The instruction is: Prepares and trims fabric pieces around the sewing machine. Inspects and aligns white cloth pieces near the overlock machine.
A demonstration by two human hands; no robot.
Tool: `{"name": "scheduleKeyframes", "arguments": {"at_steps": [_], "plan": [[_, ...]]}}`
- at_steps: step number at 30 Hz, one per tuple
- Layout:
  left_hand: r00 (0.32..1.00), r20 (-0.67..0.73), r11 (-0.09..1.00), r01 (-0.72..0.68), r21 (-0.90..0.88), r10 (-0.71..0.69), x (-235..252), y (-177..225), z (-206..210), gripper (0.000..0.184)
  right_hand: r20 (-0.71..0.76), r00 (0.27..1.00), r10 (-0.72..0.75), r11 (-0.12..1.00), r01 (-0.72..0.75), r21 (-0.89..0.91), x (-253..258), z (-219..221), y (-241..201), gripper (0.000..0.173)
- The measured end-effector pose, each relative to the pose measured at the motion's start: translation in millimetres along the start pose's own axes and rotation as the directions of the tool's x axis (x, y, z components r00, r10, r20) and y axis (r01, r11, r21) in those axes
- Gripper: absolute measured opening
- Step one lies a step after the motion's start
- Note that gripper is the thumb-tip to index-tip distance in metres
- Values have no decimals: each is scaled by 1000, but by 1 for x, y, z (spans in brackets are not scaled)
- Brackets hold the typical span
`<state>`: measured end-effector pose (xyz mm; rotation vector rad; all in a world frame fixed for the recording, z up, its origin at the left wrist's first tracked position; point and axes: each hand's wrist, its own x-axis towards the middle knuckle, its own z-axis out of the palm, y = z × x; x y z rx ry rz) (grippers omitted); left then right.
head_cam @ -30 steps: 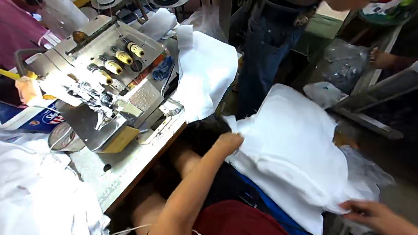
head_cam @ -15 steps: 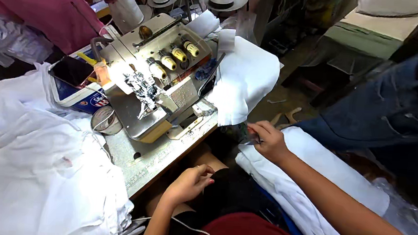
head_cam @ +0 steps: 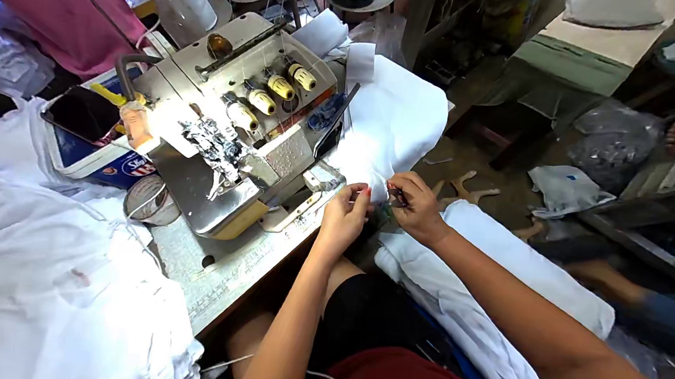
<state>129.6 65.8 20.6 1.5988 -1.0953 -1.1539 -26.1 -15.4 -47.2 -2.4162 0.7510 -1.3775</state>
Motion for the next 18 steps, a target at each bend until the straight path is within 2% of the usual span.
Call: {"name": "scheduleKeyframes", "arguments": {"at_steps": [7, 8, 10, 11, 13, 15, 16, 17, 18], "plan": [[999, -10, 988, 48, -145, -50, 26, 2, 19, 16, -65, 998, 27, 998, -22, 66, 1, 2, -1, 16], [999, -4, 982, 47, -184, -48, 26, 0, 19, 15, -58, 995, 86, 990, -78, 119, 1, 2, -3, 15], [999, 5, 966, 34, -255, -34, 26, -4, 20, 14, 3, 955, 297, 921, -287, 263, 3, 0, -12, 14], [1000, 8, 954, 26, -299, -25, 25, -5, 20, 13, 59, 901, 429, 836, -421, 352, 5, -2, -16, 14], [1000, -4, 926, 24, -376, -27, 25, -6, 21, 12, 164, 734, 659, 539, -613, 578, 11, -3, -22, 12], [999, -3, 909, 28, -416, -32, 26, -5, 22, 12, 267, 566, 780, 191, -621, 760, 16, -2, -24, 21], [999, 0, 904, 29, -426, -32, 26, -4, 23, 11, 296, 519, 802, 87, -592, 801, 17, -2, -25, 24], [1000, -2, 902, 24, -432, -28, 27, -3, 24, 11, 303, 508, 806, 43, -562, 826, 16, 0, -26, 25], [1000, -5, 901, 17, -434, -21, 28, -3, 25, 12, 298, 538, 789, 48, -537, 842, 13, 1, -26, 24]]}}
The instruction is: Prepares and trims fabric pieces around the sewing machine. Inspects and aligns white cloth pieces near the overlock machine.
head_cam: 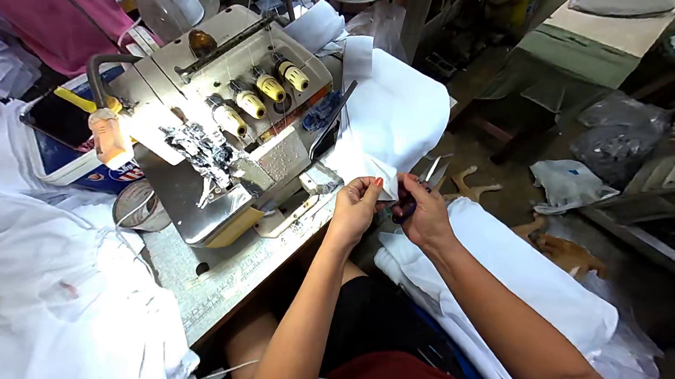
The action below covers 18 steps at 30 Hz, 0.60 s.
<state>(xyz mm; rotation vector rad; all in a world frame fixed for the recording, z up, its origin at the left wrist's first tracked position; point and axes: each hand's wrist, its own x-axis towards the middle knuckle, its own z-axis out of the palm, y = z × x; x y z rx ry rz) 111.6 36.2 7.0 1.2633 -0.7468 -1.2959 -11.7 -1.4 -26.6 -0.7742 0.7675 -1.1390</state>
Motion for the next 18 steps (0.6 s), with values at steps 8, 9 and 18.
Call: {"name": "scheduleKeyframes", "arguments": {"at_steps": [8, 9, 18], "plan": [[998, -65, 999, 10, 39, -8, -11, 5, -11, 11, 112, 968, -225, 817, 250, -519, 24, -13, -28, 5], [996, -83, 999, 19, 35, -16, -14, 6, -14, 12, 130, 954, -270, 749, 293, -594, 34, -14, -45, 11], [912, -180, 860, -260, 440, 368, -24, -3, -28, 39, 587, 625, -515, -36, 668, -743, 106, 36, -199, 32]]}}
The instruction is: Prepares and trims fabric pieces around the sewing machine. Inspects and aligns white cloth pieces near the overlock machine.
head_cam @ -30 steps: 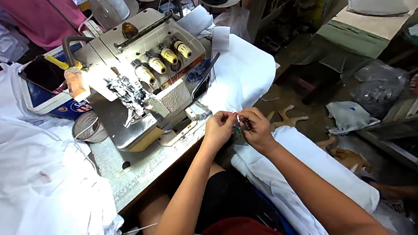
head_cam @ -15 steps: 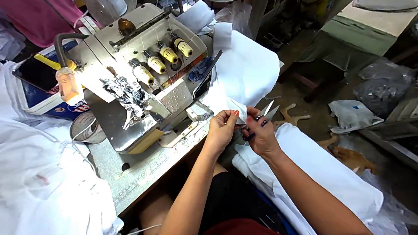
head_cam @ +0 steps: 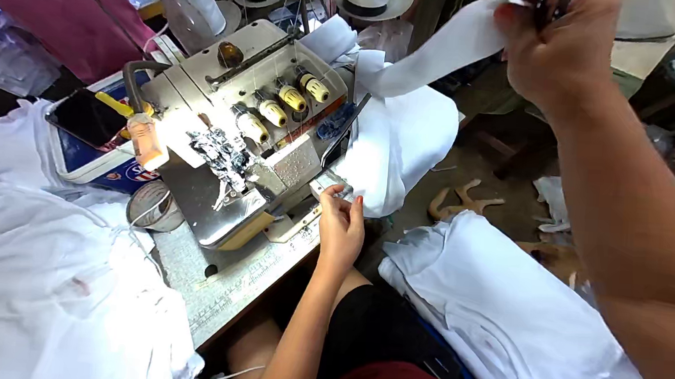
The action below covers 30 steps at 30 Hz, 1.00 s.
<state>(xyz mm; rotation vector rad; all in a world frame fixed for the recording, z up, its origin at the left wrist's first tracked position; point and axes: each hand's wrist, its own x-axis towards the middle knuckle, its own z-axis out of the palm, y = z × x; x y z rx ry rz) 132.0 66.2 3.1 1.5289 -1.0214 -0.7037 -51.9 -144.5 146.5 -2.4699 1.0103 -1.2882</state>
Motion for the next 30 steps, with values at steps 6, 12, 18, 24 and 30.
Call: {"name": "scheduleKeyframes", "arguments": {"at_steps": [6, 12, 18, 24, 30], "plan": [[807, 566, 650, 523, -551, -170, 33, 44, 1, 83, 144, 832, -536, 843, 518, 146, -92, 33, -68, 21], [883, 447, 733, 398, -551, -144, 77, 73, 9, 20, 321, 828, -460, 877, 366, 312, -221, 71, -79, 24], [983, 162, 785, 34, -618, 85, 58, 103, -38, 14, 677, 631, -377, 897, 66, 438, -271, 74, -87, 21], [996, -38, 912, -92, -401, 84, -13, 60, -103, 18, 495, 668, -556, 762, 171, 625, -225, 82, -126, 19], [975, -221, 975, -21, -221, -29, -75, 39, -132, 16, 200, 798, -568, 606, 241, 758, -164, 109, -192, 18]]}}
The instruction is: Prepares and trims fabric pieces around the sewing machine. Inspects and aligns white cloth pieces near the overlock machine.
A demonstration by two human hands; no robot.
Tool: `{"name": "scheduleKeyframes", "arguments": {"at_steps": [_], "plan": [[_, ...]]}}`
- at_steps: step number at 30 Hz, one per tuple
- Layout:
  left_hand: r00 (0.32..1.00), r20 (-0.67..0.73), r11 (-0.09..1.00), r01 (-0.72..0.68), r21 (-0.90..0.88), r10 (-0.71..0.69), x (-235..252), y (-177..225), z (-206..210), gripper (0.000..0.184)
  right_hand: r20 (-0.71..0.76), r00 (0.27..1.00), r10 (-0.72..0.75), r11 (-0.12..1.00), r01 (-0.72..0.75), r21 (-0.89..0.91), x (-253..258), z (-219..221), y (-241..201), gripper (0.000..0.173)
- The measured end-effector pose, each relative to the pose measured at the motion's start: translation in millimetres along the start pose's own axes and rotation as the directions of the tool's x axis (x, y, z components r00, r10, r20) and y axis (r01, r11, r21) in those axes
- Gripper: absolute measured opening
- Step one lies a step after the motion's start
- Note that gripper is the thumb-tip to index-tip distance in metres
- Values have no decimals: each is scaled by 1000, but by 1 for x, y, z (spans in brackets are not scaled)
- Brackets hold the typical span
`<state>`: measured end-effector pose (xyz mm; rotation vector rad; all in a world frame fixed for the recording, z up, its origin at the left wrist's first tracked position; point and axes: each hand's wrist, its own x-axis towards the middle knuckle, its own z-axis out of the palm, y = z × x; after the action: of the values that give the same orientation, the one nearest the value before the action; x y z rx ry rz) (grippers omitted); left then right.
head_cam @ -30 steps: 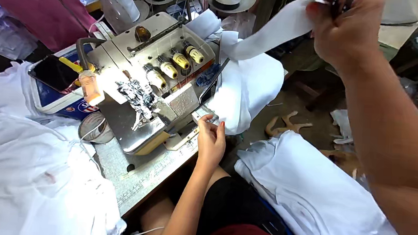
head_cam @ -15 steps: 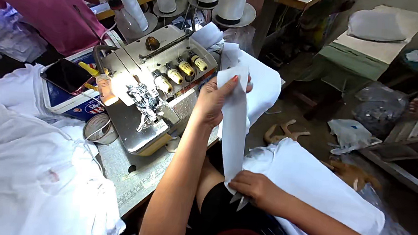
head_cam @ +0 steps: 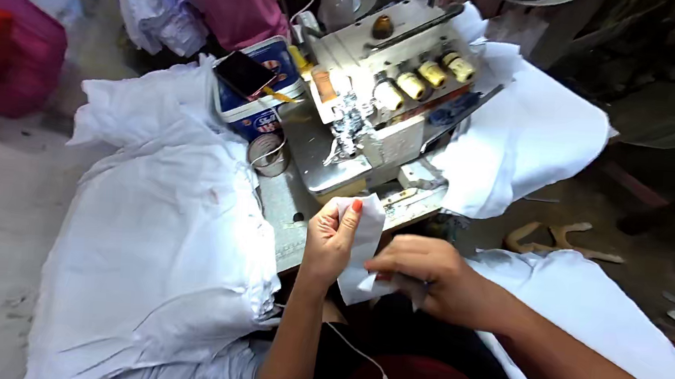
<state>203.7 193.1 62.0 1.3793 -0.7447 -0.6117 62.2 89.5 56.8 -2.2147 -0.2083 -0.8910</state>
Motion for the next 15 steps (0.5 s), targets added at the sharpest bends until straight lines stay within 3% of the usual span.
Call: {"name": "scheduleKeyframes", "arguments": {"at_steps": [7, 15], "plan": [[999, 26, 988, -21, -154, 26, -25, -11, -27, 28, -104, 971, 216, 974, -207, 89, 29, 31, 12, 16], [995, 103, 982, 18, -190, 2, -29, -14, -38, 31, -143, 948, 283, 957, -270, 106, 29, 39, 23, 15]]}}
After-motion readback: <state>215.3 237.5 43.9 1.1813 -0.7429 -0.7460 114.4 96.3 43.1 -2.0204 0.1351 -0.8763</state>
